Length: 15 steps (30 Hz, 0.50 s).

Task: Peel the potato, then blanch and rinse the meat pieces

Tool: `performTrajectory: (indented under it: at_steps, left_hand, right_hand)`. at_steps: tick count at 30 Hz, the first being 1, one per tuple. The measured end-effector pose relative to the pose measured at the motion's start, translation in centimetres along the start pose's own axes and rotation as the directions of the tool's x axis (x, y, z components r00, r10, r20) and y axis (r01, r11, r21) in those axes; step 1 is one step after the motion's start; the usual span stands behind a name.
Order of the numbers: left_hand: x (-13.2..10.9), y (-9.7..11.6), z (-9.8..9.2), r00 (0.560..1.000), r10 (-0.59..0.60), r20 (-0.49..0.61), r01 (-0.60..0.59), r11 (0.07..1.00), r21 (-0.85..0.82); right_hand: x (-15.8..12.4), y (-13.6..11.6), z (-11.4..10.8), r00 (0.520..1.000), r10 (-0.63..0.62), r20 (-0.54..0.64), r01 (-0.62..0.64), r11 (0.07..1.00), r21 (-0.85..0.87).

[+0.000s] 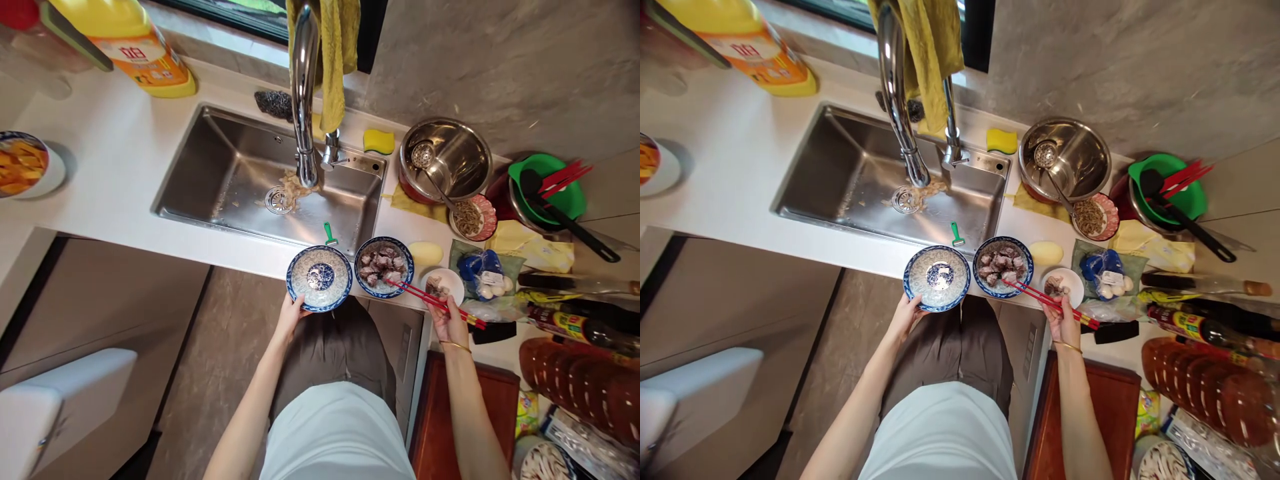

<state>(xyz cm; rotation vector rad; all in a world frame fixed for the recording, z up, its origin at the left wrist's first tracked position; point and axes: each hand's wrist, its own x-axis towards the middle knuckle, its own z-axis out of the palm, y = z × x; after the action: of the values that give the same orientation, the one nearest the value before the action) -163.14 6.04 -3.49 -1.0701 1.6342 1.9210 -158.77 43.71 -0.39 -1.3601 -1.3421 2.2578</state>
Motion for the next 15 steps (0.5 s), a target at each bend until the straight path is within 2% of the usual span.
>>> performTrajectory:
  at_steps: [2, 4, 7, 9, 10, 12, 15]
  left_hand:
    - [0.2, -0.3, -0.1, 1.000, 0.008, 0.001, -0.008, 1.000, 0.003]
    - [0.4, -0.6, -0.2, 1.000, 0.013, 0.020, -0.013, 1.000, -0.009]
    - [0.7, -0.8, -0.4, 0.999, 0.016, 0.040, -0.015, 1.000, -0.027]
    - [0.9, -0.8, -0.5, 0.999, 0.022, 0.046, -0.020, 0.999, -0.032]
    - [0.9, -0.8, -0.6, 0.999, 0.024, 0.048, -0.023, 0.999, -0.031]
    - [0.9, -0.7, -0.6, 0.998, 0.029, 0.054, -0.028, 0.999, -0.025]
    - [0.6, -0.4, -0.6, 0.998, 0.030, 0.051, -0.030, 1.000, 0.000]
  right_hand:
    - [-1.1, 1.0, 1.4, 0.999, 0.032, 0.036, -0.032, 0.999, 0.013]
    - [-2.9, 3.0, 4.2, 0.989, 0.029, 0.142, -0.024, 0.999, -0.033]
    - [-6.1, 6.6, 9.1, 0.948, -0.006, 0.319, 0.063, 0.984, -0.167]
    - [-7.9, 8.2, 11.1, 0.923, -0.028, 0.384, 0.129, 0.962, -0.240]
    - [-8.6, 8.6, 11.4, 0.918, -0.039, 0.396, 0.153, 0.953, -0.261]
    - [-9.4, 8.5, 10.5, 0.926, -0.102, 0.363, 0.206, 0.943, -0.260]
    - [-9.5, 7.2, 7.0, 0.934, -0.312, 0.173, 0.345, 0.914, -0.213]
